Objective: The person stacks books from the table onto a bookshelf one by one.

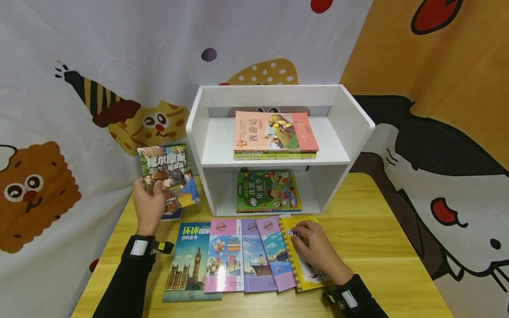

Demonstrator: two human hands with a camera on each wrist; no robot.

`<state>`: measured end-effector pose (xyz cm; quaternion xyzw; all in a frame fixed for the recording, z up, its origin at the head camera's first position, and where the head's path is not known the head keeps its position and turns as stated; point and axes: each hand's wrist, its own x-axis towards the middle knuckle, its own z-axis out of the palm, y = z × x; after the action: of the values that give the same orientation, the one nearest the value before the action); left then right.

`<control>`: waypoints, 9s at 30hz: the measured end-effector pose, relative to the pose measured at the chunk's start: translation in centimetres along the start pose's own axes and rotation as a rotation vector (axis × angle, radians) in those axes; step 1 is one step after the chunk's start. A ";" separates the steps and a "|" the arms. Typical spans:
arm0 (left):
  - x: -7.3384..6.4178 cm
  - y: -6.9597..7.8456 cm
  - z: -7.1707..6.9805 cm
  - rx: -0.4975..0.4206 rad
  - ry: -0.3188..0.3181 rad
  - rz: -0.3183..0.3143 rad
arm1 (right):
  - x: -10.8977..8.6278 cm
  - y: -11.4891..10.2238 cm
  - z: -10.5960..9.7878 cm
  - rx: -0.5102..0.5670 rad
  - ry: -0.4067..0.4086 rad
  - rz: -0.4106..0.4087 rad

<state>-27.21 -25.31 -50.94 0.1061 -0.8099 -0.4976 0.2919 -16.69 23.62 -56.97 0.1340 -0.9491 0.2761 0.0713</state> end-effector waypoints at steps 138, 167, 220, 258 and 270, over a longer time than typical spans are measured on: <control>-7.9 21.2 3.7 0.105 -0.467 0.554 | 6.3 -11.8 -17.9 0.566 0.043 -0.072; -6.0 22.5 5.5 0.248 -0.461 0.650 | 9.5 -9.7 -17.6 0.165 0.331 -0.116; -4.0 22.0 8.3 0.174 -0.158 0.670 | 13.2 -9.0 -16.5 -0.001 0.523 -0.123; -12.6 6.4 4.4 0.313 -0.492 0.360 | 2.1 -2.8 -4.5 0.152 0.242 -0.103; -15.5 3.2 4.8 0.407 -0.569 0.257 | -0.1 -1.3 -1.3 0.043 0.113 0.038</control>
<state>-17.13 -13.03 -55.41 -0.0830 -0.9478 -0.2951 0.0880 -16.11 23.29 -55.25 0.1016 -0.9398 0.3049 0.1165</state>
